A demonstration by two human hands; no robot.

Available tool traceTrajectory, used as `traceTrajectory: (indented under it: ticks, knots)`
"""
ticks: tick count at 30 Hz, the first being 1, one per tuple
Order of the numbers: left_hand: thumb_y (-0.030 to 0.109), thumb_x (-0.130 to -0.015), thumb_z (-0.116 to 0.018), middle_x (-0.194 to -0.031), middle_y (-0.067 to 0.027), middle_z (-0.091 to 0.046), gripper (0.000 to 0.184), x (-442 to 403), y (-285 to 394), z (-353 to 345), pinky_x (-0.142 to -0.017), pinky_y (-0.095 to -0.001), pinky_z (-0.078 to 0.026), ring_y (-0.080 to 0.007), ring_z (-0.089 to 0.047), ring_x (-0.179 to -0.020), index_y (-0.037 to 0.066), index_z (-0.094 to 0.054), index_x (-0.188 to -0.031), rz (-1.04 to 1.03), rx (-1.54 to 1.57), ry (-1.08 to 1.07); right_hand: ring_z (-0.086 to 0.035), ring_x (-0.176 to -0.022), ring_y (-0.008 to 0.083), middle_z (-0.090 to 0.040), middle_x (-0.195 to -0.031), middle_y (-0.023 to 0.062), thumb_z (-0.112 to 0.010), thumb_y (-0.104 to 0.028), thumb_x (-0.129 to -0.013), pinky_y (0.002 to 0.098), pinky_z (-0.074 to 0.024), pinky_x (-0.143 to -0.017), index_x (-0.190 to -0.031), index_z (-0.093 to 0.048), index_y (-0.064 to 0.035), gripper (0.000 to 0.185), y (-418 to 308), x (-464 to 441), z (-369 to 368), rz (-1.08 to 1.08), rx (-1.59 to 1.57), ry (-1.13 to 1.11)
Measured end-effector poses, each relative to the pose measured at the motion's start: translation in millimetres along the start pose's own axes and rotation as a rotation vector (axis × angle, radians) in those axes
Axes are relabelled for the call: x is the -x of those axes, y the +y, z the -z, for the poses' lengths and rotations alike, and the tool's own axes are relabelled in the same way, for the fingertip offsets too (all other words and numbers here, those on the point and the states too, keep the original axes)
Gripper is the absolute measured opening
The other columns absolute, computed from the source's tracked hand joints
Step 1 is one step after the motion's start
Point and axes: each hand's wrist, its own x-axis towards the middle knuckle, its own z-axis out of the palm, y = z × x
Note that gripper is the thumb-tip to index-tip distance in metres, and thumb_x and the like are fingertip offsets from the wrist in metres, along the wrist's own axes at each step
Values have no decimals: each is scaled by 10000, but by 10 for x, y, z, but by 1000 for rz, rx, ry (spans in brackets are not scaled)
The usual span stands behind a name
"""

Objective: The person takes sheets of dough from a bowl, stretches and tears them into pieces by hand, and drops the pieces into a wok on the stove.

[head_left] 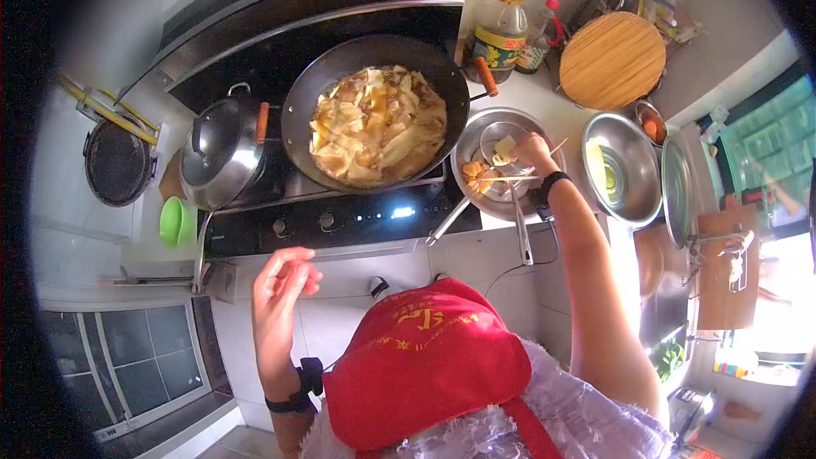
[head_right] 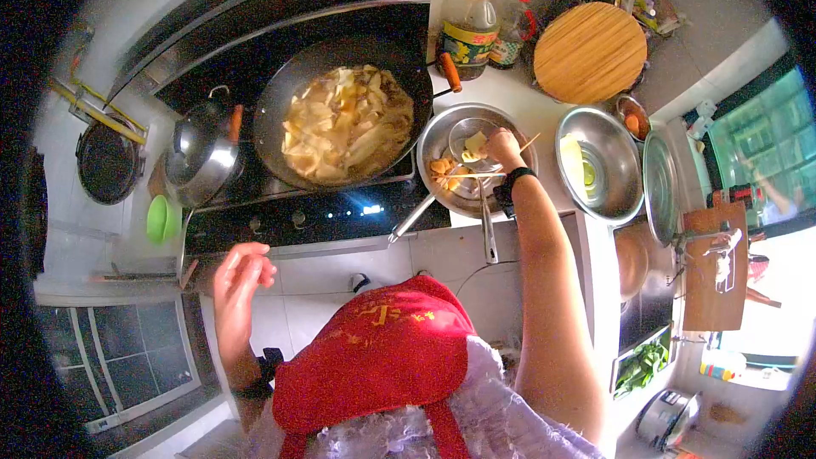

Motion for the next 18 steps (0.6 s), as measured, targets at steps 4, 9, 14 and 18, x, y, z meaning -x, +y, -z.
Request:
traceTrajectory:
  ticks: [4, 9, 14, 18]
  knots:
    - [167, -960, -561, -808, -34, -613, 186, -52, 48, -9, -680, -230, -446, -91, -552, -727, 30, -619, -1072, -19, 54, -44, -680, -904, 256, -705, -941, 148, -770, -343, -712, 371, -540, -794, -903, -691, -53, 356, -17, 80, 180, 204, -117, 86]
    - [141, -952, -576, -821, -40, -631, 177, -200, 80, 30, -688, -229, -455, -88, -568, -736, 25, -621, -1078, -57, 85, -171, -577, -690, 122, -635, -714, 58, -705, -172, -792, 303, -500, -666, -820, -639, -19, 169, -233, 518, 1005, 398, -640, 105]
    - [113, -951, -586, -842, -39, -647, 161, -391, 183, -64, -702, -224, -471, -80, -585, -760, 22, -623, -1079, -50, 149, -323, -537, -700, 95, -597, -733, 4, -641, -167, -857, 260, -433, -640, -826, -601, -31, 146, -565, 1019, 1940, 395, -887, 88]
    - [122, -956, -586, -879, -40, -650, 165, -570, 342, -233, -727, -225, -489, -82, -609, -807, 17, -627, -1076, -56, 203, -495, -520, -678, 74, -591, -765, -2, -607, -170, -905, 237, -395, -617, -876, -565, -59, 122, -1006, 1574, 2704, 446, -1004, 111]
